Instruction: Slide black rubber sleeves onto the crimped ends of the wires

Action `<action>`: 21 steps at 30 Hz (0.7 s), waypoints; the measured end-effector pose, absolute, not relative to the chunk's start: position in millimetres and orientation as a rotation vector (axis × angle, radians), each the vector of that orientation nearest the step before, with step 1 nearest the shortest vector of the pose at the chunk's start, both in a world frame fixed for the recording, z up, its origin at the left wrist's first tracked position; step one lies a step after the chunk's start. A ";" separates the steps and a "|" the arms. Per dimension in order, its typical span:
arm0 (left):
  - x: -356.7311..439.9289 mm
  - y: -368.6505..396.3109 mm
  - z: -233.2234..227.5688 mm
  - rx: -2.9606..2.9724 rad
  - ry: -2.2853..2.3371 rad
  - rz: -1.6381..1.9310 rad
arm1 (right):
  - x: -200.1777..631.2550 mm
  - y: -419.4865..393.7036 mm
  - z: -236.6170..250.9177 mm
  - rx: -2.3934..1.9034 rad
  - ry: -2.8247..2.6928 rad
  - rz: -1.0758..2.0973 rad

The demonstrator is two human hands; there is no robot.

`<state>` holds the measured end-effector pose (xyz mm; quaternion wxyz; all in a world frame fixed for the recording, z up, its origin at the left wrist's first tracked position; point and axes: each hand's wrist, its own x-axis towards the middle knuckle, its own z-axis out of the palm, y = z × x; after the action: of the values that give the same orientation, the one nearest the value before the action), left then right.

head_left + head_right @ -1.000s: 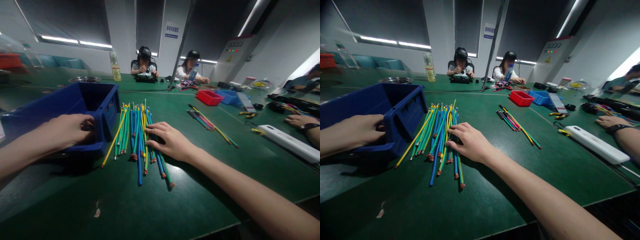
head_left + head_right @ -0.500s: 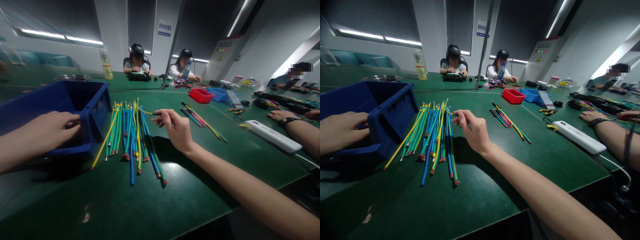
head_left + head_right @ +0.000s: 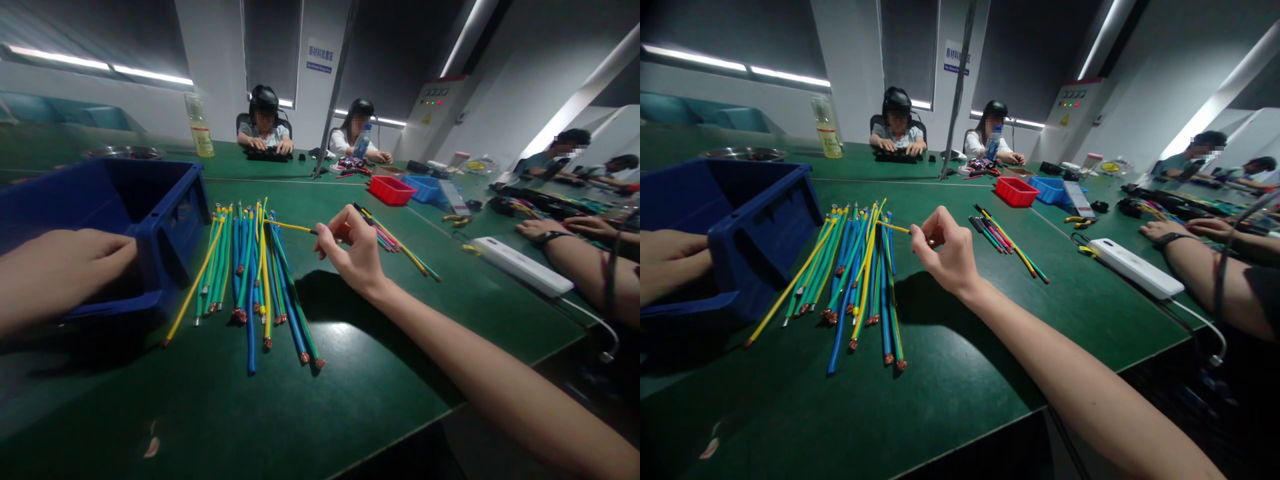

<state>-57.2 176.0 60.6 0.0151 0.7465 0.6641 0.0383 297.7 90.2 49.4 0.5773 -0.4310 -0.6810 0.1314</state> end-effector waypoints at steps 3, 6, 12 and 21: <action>-57.8 177.0 60.9 2.314 2.070 0.099 | 305.6 94.4 53.5 -0.987 -1.523 0.453; -58.3 177.5 60.9 2.319 2.087 0.096 | 311.7 96.9 55.8 -0.944 -1.451 0.601; -60.8 178.6 62.3 2.335 2.086 0.027 | 312.1 95.4 55.3 -0.828 -1.494 0.951; -43.3 162.6 75.2 2.298 2.137 0.046 | 311.8 107.7 42.5 -1.030 -1.404 1.420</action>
<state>-43.3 162.6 75.2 0.0015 0.7323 0.6808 0.0145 311.8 107.7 42.5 0.4324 -0.4134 -0.5635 0.5697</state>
